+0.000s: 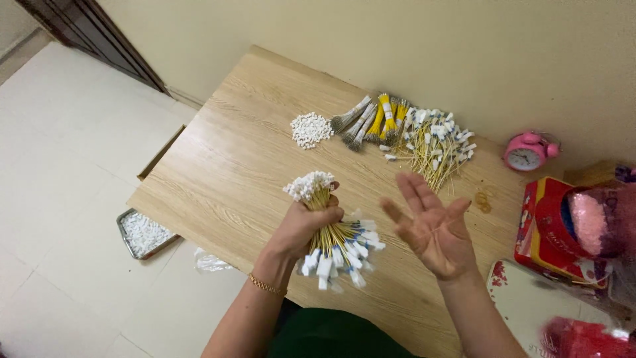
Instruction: The person manually attaches small white caps to wires and bundles the assembled components with rubber bands.
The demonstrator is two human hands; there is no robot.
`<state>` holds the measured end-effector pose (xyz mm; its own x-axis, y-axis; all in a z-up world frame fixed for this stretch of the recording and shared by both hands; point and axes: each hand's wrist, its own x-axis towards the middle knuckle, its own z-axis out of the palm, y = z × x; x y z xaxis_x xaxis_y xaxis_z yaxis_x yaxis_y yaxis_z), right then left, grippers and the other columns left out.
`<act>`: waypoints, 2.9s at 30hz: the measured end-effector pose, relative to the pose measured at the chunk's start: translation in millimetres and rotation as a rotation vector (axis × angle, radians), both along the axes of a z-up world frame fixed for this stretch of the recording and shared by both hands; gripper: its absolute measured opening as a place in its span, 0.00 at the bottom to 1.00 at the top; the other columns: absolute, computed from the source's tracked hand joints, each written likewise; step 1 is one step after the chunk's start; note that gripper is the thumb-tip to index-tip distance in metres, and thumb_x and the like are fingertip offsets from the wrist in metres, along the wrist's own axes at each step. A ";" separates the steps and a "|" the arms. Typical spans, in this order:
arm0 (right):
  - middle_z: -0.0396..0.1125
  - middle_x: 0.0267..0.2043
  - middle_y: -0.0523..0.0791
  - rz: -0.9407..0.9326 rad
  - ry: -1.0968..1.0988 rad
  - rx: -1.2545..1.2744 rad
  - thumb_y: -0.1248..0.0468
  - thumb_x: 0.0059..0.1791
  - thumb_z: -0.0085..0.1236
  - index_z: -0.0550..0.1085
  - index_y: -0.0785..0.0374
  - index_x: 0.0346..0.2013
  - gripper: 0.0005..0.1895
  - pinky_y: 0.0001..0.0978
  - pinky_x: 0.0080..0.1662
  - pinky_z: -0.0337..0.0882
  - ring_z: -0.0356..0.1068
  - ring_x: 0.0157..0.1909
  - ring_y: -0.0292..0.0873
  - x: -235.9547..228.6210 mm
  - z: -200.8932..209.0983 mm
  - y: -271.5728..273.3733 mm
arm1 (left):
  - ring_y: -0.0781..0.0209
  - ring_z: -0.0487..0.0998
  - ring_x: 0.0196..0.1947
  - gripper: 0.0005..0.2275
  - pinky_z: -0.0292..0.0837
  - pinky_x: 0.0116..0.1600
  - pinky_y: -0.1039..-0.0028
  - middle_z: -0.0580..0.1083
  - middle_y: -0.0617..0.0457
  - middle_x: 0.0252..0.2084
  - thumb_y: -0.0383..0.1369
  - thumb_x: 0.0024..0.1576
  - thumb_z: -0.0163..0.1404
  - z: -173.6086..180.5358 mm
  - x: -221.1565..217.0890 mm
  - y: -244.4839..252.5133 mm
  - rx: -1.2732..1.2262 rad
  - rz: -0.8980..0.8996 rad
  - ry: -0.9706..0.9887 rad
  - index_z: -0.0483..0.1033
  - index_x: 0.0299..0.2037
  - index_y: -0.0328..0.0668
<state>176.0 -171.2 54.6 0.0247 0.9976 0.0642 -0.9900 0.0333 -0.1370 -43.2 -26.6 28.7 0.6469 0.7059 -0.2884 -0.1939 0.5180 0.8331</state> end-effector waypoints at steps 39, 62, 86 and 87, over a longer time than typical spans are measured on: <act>0.75 0.49 0.40 0.100 -1.663 -0.529 0.61 0.46 0.65 0.81 0.57 0.41 0.09 0.24 0.29 0.72 0.71 0.33 0.32 -26.0 -22.0 41.9 | 0.44 0.72 0.58 0.39 0.52 0.68 0.47 0.74 0.40 0.52 0.53 0.45 0.64 2.0 13.0 -26.7 1.172 -0.542 0.758 0.66 0.64 0.39; 0.71 0.50 0.46 -0.162 -1.996 -0.195 0.64 0.43 0.67 0.80 0.62 0.38 0.10 0.34 0.55 0.74 0.73 0.54 0.43 -53.2 73.7 21.6 | 0.40 0.62 0.69 0.35 0.33 0.70 0.35 0.74 0.43 0.60 0.50 0.38 0.63 10.5 16.3 -38.3 1.639 -0.029 0.741 0.77 0.57 0.41; 0.66 0.69 0.45 -0.849 -2.403 0.378 0.32 0.57 0.27 0.77 0.51 0.57 0.38 0.54 0.75 0.53 0.58 0.76 0.55 -81.8 103.6 61.0 | 0.51 0.69 0.66 0.22 0.45 0.78 0.52 0.70 0.45 0.61 0.37 0.60 0.57 -45.3 31.2 -31.5 1.188 -0.107 0.602 0.68 0.63 0.42; 0.70 0.63 0.45 -0.556 -2.577 0.338 0.31 0.54 0.29 0.78 0.51 0.54 0.38 0.54 0.74 0.53 0.61 0.72 0.56 -86.7 85.6 67.7 | 0.49 0.66 0.66 0.25 0.52 0.73 0.54 0.66 0.43 0.63 0.36 0.59 0.56 -34.7 32.2 -31.9 1.232 -0.086 0.568 0.64 0.65 0.40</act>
